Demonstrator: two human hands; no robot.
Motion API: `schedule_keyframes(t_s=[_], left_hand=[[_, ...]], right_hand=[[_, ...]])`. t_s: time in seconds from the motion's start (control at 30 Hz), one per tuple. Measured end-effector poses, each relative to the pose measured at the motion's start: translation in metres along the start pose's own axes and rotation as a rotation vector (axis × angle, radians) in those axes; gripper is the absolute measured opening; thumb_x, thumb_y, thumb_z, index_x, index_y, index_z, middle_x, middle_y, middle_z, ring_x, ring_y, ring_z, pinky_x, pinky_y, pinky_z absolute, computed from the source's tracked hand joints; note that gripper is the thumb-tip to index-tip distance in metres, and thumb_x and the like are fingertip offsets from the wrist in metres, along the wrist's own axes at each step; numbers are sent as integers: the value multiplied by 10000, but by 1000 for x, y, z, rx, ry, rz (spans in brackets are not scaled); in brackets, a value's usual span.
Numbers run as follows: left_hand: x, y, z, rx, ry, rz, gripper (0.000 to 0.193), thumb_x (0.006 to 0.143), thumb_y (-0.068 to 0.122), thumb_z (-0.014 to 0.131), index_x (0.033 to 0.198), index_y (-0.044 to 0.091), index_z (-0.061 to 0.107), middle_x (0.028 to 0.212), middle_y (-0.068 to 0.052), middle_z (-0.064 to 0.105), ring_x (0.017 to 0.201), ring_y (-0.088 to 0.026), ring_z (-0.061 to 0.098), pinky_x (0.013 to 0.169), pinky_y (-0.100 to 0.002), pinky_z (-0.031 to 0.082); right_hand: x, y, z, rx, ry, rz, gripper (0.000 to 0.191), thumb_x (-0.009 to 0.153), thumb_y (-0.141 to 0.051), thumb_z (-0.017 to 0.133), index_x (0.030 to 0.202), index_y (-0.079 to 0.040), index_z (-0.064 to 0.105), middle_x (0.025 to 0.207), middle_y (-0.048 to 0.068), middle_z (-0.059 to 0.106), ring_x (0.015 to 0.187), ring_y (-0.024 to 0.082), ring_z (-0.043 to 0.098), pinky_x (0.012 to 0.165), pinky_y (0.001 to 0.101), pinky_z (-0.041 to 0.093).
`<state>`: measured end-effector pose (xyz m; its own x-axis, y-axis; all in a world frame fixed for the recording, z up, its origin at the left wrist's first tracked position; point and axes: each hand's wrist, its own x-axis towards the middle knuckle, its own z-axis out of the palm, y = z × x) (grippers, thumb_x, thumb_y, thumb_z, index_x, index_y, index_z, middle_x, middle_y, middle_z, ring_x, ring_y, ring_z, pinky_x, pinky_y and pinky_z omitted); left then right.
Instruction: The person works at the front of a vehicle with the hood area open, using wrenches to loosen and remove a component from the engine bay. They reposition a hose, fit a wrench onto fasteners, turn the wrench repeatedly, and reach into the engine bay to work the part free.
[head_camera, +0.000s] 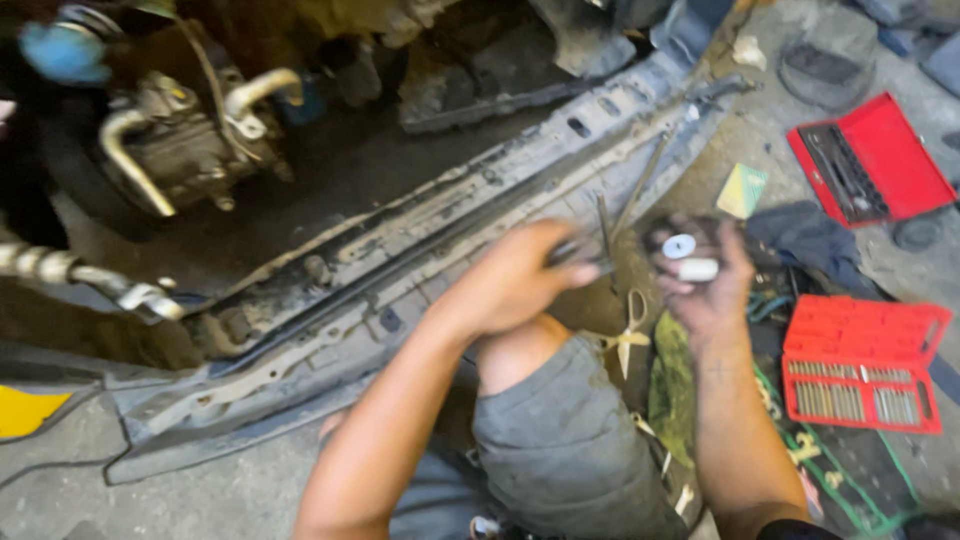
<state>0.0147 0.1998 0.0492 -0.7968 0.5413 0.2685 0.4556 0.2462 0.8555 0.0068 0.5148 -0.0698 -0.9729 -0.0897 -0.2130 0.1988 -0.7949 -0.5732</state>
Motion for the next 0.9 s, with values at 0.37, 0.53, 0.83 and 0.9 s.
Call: schedule_keyframes(t_s=[0.37,0.53,0.83,0.9], left_hand=[[85,-82,131,-671,-525,-427,276,949,186,691,1178,43,634,932,-61,704,797,-183,663,698,-369,571],[46,-154,220,-442,-436,-292,327,924,153,678,1212,-2,665,1073,-160,752,977,-256,686,905,-394,544],[61,-231,258,132,-138,-682,472,861,271,699,1231,-19,650,1248,-266,675,1186,-394,653,1031,-441,503],[64,-233,258,-100,-69,-641,389,815,238,689,1153,51,736,1189,-229,736,1145,-370,694,1008,-426,534]], right_hand=[[-60,-6,-37,-118,158,28,451,986,-438,635,1248,-75,686,1063,102,720,820,194,646,590,286,489],[-37,37,-96,-246,332,178,326,988,-346,622,1197,-100,669,1039,64,735,934,221,709,814,405,569],[37,96,-127,-903,538,416,333,886,-117,678,1219,-101,703,972,58,725,836,233,678,702,445,588],[45,97,-126,-1018,551,452,390,850,-148,685,1240,-132,695,1008,65,732,882,237,691,746,451,602]])
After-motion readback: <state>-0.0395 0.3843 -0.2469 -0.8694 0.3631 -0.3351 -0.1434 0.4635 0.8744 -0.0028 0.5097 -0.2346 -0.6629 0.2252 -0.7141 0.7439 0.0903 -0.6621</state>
